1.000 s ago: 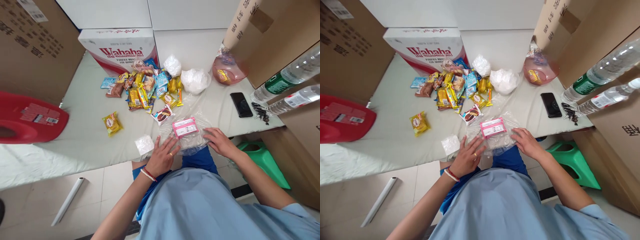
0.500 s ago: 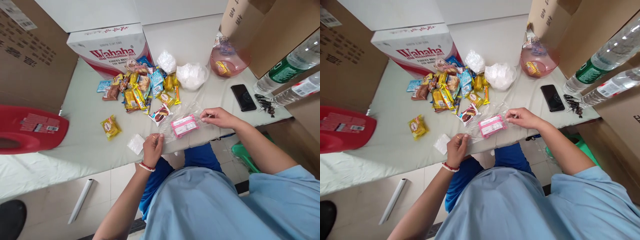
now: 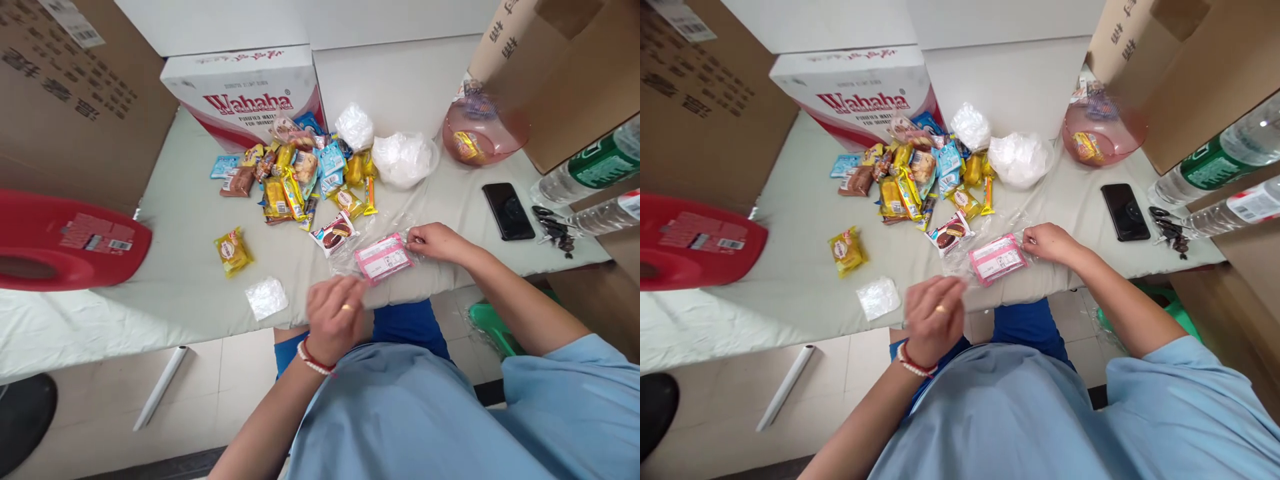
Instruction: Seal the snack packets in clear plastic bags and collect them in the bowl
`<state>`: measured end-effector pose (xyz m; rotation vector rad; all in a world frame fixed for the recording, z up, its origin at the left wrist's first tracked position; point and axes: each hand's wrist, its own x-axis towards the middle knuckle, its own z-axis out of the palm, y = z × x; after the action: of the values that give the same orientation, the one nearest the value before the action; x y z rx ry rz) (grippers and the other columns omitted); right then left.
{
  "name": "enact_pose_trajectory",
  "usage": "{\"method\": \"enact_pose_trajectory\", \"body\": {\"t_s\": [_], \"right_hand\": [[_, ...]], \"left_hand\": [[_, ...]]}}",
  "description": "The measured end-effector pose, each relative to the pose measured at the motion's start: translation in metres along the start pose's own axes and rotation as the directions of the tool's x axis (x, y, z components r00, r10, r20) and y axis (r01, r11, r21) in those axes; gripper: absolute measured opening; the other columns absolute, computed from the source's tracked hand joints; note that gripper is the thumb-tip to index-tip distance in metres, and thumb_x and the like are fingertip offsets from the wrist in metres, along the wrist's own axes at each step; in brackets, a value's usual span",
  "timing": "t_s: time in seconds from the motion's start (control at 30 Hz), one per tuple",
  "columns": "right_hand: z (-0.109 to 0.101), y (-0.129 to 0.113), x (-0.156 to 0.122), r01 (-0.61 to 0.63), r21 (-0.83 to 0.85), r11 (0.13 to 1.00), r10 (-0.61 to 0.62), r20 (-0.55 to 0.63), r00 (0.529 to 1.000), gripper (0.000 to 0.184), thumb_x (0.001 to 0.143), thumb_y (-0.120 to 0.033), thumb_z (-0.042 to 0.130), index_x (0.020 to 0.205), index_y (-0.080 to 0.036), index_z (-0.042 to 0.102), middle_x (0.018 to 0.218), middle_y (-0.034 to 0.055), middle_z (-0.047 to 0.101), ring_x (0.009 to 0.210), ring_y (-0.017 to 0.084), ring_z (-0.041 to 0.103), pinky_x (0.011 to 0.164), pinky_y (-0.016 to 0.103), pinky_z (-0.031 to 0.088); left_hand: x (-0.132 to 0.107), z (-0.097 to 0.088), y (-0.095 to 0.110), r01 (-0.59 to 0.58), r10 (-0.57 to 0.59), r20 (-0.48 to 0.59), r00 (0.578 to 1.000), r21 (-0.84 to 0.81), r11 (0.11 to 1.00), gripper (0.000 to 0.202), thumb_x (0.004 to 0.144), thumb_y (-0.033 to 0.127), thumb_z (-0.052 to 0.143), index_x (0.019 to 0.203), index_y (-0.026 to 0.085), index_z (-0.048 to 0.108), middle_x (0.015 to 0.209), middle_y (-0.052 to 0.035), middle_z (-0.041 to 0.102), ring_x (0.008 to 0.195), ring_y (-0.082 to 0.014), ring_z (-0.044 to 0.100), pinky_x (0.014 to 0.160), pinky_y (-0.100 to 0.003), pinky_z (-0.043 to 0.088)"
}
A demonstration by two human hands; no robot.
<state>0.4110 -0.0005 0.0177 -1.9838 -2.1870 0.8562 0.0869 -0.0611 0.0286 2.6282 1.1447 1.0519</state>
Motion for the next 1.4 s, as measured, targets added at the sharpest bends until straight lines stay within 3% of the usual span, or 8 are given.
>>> {"method": "enact_pose_trajectory", "body": {"t_s": [0.1, 0.27, 0.6, 0.77, 0.93, 1.13, 1.3, 1.4], "right_hand": [[-0.022, -0.007, 0.008, 0.040, -0.157, 0.987, -0.030, 0.070, 0.997, 0.017, 0.090, -0.034, 0.065, 0.096, -0.021, 0.075, 0.087, 0.0045, 0.073, 0.077, 0.020, 0.062, 0.071, 0.029, 0.040], [-0.044, -0.036, 0.050, 0.223, -0.266, 0.938, -0.287, -0.236, 0.928, 0.048, 0.100, -0.043, 0.054, 0.137, -0.014, 0.063, 0.134, 0.0190, 0.066, 0.124, 0.035, 0.057, 0.107, 0.045, 0.040], [-0.048, -0.078, 0.109, 0.304, -0.412, 0.859, -0.232, 0.216, 0.948, 0.052, 0.084, -0.054, 0.076, 0.116, -0.013, 0.076, 0.094, 0.0126, 0.075, 0.094, 0.030, 0.064, 0.077, 0.033, 0.040], [-0.058, -0.070, 0.095, 0.340, -0.219, 0.915, -0.253, 0.346, 0.903, 0.009, 0.080, -0.027, 0.076, 0.084, -0.018, 0.077, 0.074, 0.0008, 0.070, 0.071, 0.018, 0.058, 0.067, 0.028, 0.035], [-0.054, -0.067, 0.044, 0.475, -0.025, 0.880, -0.476, -0.022, 0.879, 0.015, 0.092, -0.026, 0.062, 0.095, -0.017, 0.074, 0.076, -0.0002, 0.066, 0.072, 0.016, 0.054, 0.070, 0.027, 0.036], [0.001, -0.048, -0.024, 0.657, -0.099, 0.748, -0.663, -0.048, 0.747, 0.029, 0.102, -0.020, 0.048, 0.108, -0.021, 0.076, 0.084, 0.0085, 0.067, 0.085, 0.022, 0.053, 0.079, 0.032, 0.042], [0.029, -0.036, -0.037, 0.643, -0.180, 0.744, -0.666, -0.126, 0.735, 0.036, 0.104, -0.016, 0.040, 0.114, -0.019, 0.075, 0.090, 0.0107, 0.065, 0.090, 0.024, 0.050, 0.087, 0.037, 0.043], [0.033, -0.040, -0.038, 0.643, -0.254, 0.723, -0.682, -0.116, 0.722, 0.039, 0.105, -0.012, 0.037, 0.110, -0.018, 0.075, 0.085, 0.0093, 0.061, 0.088, 0.023, 0.047, 0.087, 0.037, 0.041]], "left_hand": [[0.022, 0.024, 0.013, -0.056, 0.059, 0.291, 0.955, -0.018, 0.998, 0.049, 0.101, 0.014, 0.044, 0.148, 0.023, 0.054, 0.146, -0.0099, 0.065, 0.135, -0.0248, 0.058, 0.107, -0.043, 0.045], [0.033, 0.061, 0.009, -0.055, 0.026, 0.435, 0.900, 0.055, 0.997, 0.045, 0.100, 0.013, 0.047, 0.143, 0.017, 0.059, 0.153, -0.0104, 0.061, 0.137, -0.0273, 0.057, 0.105, -0.045, 0.046], [0.023, 0.064, 0.012, -0.028, 0.001, 0.450, 0.893, 0.054, 0.998, 0.050, 0.100, 0.013, 0.049, 0.149, 0.018, 0.055, 0.157, -0.0096, 0.056, 0.143, -0.0270, 0.052, 0.110, -0.047, 0.045], [0.020, 0.067, 0.013, -0.005, -0.010, 0.439, 0.899, 0.034, 0.999, 0.049, 0.100, 0.012, 0.048, 0.149, 0.017, 0.055, 0.158, -0.0094, 0.056, 0.144, -0.0273, 0.052, 0.110, -0.047, 0.045], [0.019, 0.064, 0.013, 0.007, -0.009, 0.446, 0.895, 0.005, 1.000, 0.051, 0.100, 0.012, 0.048, 0.150, 0.019, 0.054, 0.158, -0.0082, 0.056, 0.144, -0.0270, 0.052, 0.111, -0.048, 0.045], [0.015, 0.069, 0.003, 0.051, 0.000, 0.394, 0.919, -0.119, 0.992, 0.054, 0.094, 0.008, 0.052, 0.146, 0.022, 0.059, 0.149, -0.0106, 0.064, 0.142, -0.0274, 0.055, 0.116, -0.053, 0.045], [0.001, 0.061, -0.015, 0.022, 0.043, 0.143, 0.989, -0.423, 0.906, 0.038, 0.092, 0.006, 0.050, 0.117, 0.022, 0.073, 0.127, -0.0094, 0.076, 0.126, -0.0237, 0.067, 0.110, -0.048, 0.053], [0.003, 0.044, -0.020, 0.164, -0.216, -0.035, 0.976, -0.535, 0.829, 0.026, 0.098, 0.012, 0.049, 0.096, 0.023, 0.072, 0.101, -0.0055, 0.076, 0.105, -0.0207, 0.072, 0.097, -0.042, 0.058]]}}
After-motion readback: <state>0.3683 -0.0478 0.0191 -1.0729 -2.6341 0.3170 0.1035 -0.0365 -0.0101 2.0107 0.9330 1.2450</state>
